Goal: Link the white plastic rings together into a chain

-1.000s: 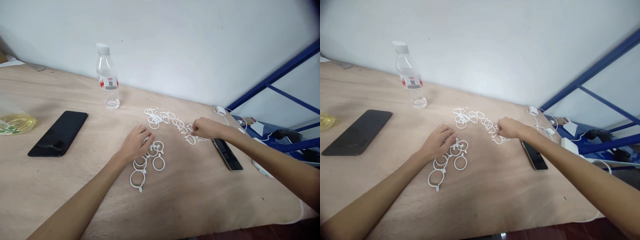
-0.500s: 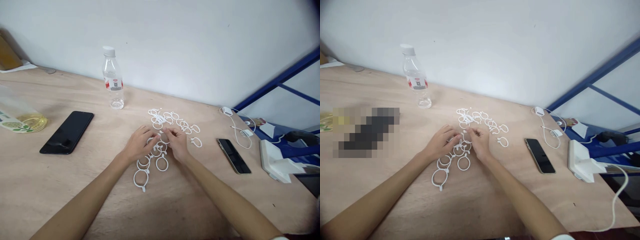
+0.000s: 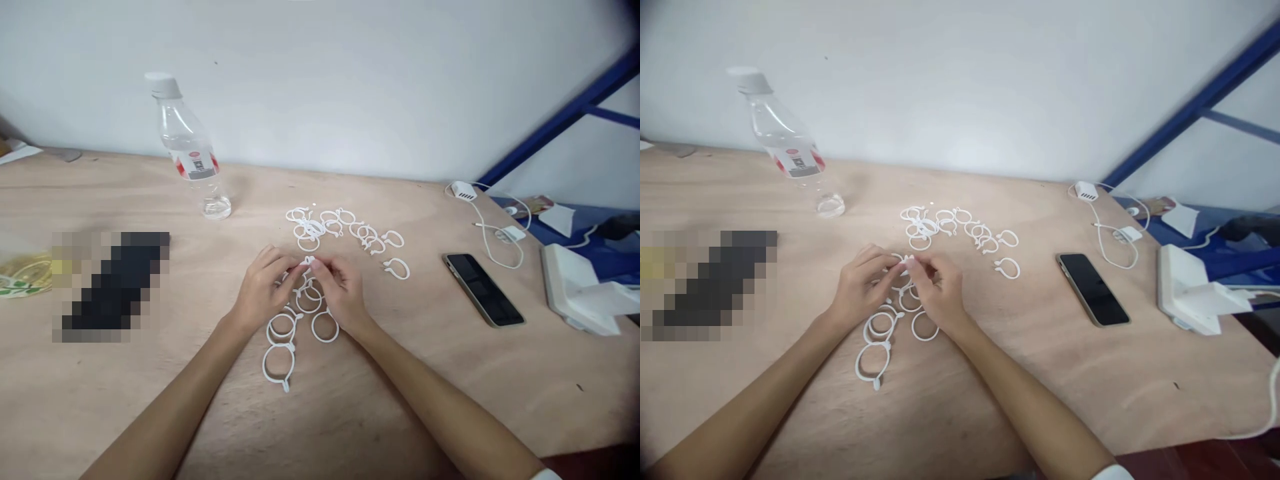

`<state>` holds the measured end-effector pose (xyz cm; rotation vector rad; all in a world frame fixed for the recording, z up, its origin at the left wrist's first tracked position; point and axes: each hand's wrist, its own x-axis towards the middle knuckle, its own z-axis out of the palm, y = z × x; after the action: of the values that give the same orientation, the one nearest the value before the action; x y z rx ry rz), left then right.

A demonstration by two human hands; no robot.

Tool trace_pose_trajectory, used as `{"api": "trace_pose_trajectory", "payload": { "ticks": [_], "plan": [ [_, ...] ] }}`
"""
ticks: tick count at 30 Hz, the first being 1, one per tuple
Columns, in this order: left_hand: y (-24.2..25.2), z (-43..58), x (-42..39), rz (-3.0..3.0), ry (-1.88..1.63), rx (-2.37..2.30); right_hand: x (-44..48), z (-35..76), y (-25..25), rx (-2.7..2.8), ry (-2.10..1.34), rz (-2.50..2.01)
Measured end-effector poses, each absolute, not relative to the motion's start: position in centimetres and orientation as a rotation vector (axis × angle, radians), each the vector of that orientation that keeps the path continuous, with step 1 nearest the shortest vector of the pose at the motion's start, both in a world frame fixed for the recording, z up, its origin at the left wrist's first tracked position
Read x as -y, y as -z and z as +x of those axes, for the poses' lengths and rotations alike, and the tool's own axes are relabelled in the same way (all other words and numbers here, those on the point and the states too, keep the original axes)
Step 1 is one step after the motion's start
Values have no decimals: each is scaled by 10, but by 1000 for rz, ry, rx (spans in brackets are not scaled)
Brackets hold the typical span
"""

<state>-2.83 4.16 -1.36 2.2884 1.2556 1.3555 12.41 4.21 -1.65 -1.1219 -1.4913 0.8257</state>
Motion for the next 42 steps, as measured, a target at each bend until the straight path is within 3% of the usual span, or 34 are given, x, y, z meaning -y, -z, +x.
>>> {"api": "trace_pose_trajectory", "payload": {
  "ticks": [6,13,19,26,33,36,42],
  "plan": [
    [12,-27,-41,2341,-1304,-1257,-39,123,15,1420,-930,-1105],
    [10,-28,-44,2396,-831,-1304,-39,121,12,1257,-1166,-993],
    [14,-29,-46,2337,-878,-1198,-36,116,14,1250,-1236,-1008],
    [12,-27,-45,2359,-908,-1206,-44,131,5,1487,-1052,-1086],
    [12,-26,-44,2379,-933,-1336,-103,260,-7,1794,-213,-1751],
    [12,-26,-43,2339,-905,-1256,-123,293,-10,2068,-196,-1987],
    [12,-31,-40,2273,-1104,-1182,-139,289,-18,2346,-259,-2003]
  ]
}}
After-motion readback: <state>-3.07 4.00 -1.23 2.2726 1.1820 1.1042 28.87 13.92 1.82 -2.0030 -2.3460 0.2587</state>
